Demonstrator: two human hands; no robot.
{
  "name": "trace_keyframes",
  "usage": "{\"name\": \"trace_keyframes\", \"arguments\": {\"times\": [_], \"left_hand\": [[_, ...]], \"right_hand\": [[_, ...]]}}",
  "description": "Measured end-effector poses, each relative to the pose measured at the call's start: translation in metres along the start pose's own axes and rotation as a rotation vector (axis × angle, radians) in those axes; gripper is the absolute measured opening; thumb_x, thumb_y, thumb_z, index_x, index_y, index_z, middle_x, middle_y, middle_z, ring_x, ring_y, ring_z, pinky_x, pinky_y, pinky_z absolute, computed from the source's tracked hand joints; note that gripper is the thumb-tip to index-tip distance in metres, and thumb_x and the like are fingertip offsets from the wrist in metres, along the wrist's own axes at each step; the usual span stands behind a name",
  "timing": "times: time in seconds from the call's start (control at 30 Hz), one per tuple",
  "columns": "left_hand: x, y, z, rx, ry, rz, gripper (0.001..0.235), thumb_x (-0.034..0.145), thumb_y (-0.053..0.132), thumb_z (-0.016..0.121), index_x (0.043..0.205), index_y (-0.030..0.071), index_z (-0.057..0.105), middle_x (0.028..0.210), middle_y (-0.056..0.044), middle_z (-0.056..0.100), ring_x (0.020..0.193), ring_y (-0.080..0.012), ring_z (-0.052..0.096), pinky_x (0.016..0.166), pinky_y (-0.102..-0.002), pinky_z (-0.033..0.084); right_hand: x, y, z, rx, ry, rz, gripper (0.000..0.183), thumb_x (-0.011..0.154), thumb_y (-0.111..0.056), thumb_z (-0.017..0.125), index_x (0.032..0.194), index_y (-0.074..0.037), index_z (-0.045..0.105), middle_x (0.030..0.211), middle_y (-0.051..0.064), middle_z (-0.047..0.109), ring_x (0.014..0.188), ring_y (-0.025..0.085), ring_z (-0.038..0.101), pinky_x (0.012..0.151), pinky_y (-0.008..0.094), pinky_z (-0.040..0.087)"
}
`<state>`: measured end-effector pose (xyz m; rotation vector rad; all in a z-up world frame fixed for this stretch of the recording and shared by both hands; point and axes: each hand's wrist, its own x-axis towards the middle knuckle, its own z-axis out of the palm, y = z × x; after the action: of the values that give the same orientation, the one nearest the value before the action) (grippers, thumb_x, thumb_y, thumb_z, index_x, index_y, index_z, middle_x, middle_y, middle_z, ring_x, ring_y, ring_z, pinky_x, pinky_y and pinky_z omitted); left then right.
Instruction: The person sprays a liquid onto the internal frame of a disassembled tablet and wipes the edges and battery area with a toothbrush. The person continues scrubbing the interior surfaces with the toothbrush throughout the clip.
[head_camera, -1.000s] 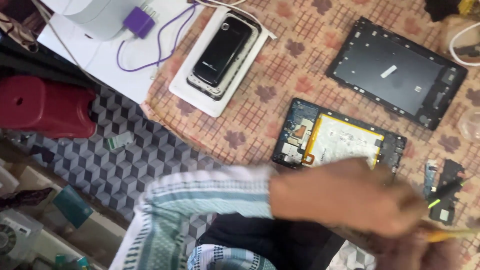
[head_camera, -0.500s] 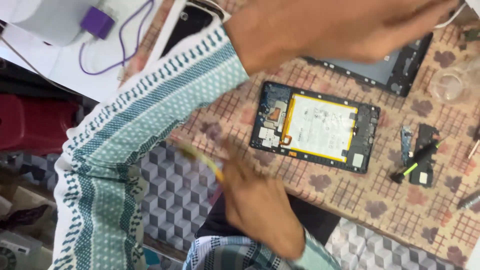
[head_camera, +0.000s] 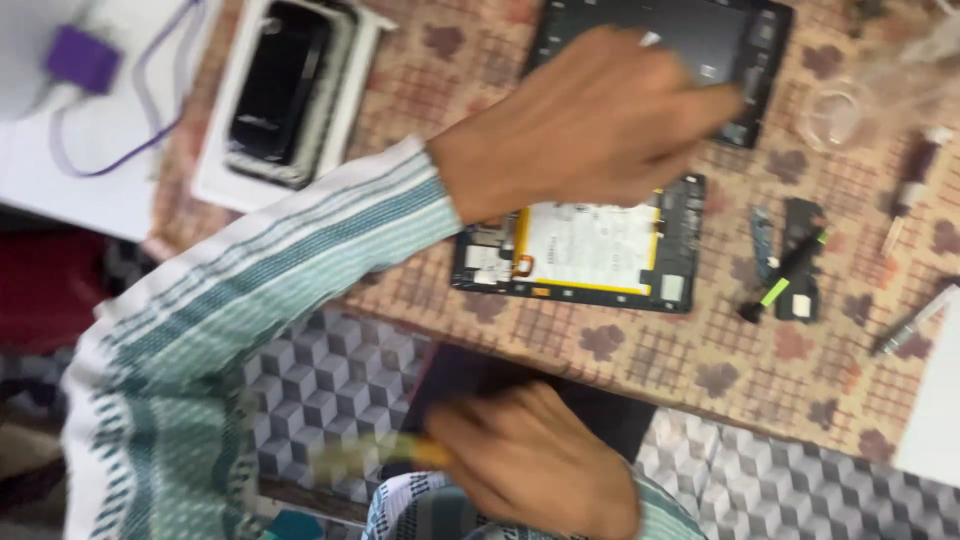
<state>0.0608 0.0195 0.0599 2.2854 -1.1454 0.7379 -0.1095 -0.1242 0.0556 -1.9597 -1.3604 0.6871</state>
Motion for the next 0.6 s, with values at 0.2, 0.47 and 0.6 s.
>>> {"name": "trace_keyframes", "arguments": {"times": [0.2,0.47,0.6], "left_hand": [[-0.032,0.035,0.032,-0.154,-0.168,-0.106,0.06,0.086,0.039,0.074,0.123,-0.007,0.064,0.129,-0.026,0.063,0.12,-0.0391,0.059,0.093,-0.05,0.053],[-0.046,0.036,0.06,-0.093,-0.302,-0.1,0.08,0.089,0.047,0.067,0.135,-0.017,0.053,0.151,-0.034,0.042,0.141,-0.0427,0.042,0.112,-0.056,0.039],[-0.05,0.033,0.064,-0.094,-0.342,-0.069,0.068,0.089,0.047,0.065,0.129,-0.008,0.062,0.148,-0.028,0.048,0.14,-0.0392,0.045,0.111,-0.058,0.038]], "right_hand": [[-0.124,0.055,-0.009,0.329,0.509,0.363,0.051,0.093,-0.012,0.058,0.143,0.001,0.057,0.128,0.016,0.075,0.074,0.018,0.071,0.065,0.032,0.055],[-0.136,0.062,-0.022,-0.042,0.791,0.799,0.038,0.088,0.004,0.062,0.124,-0.001,0.071,0.096,0.012,0.073,0.079,0.016,0.075,0.063,0.025,0.058],[-0.113,0.054,-0.029,-0.179,0.746,0.86,0.034,0.08,0.001,0.072,0.113,-0.005,0.077,0.095,0.009,0.075,0.06,0.014,0.071,0.052,0.027,0.055]]}}
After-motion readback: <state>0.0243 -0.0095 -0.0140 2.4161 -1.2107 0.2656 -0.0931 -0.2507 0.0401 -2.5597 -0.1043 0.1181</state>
